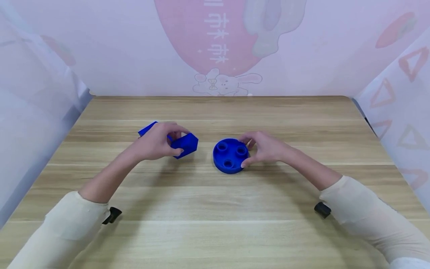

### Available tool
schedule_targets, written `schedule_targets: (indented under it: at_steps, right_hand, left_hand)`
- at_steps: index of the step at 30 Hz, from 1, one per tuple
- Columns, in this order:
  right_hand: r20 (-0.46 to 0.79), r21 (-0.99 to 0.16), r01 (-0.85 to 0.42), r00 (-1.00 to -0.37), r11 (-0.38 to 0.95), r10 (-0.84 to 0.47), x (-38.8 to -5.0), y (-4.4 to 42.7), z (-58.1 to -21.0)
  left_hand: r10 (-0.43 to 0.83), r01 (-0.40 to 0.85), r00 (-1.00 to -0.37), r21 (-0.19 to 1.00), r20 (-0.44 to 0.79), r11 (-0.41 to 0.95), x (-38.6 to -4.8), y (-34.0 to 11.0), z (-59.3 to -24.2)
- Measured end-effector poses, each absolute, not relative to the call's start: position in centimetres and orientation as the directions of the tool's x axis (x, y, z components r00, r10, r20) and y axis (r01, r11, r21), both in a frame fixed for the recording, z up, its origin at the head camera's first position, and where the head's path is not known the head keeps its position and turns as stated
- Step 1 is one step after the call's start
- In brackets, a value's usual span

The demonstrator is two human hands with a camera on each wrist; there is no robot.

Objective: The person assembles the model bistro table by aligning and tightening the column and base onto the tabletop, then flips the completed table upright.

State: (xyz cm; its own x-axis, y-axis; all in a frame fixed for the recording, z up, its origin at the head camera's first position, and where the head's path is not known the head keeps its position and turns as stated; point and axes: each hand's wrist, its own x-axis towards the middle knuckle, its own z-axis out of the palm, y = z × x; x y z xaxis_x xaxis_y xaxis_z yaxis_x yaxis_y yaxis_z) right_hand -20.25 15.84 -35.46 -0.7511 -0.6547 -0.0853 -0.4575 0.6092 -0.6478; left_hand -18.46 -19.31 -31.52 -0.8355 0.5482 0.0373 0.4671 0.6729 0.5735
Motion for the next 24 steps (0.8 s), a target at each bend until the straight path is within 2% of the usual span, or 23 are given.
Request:
schedule_targets:
  at_steps: [12,24]
  right_hand:
    - [-0.077,-0.650,-0.472,-0.739,0.596,-0.669,-20.2,15.9,-35.3]
    - [-0.087,-0.651,-0.452,-0.753,0.610,-0.652,-20.0,15.7,-35.2]
  left_hand:
    - [0.508,0.357,-0.861,0.754,0.035,0.552,-18.6,-16.6,-30.8]
    - [0.495,0.279,-0.868,0.858,0.032,0.432,-18.4,-14.7,-31.0]
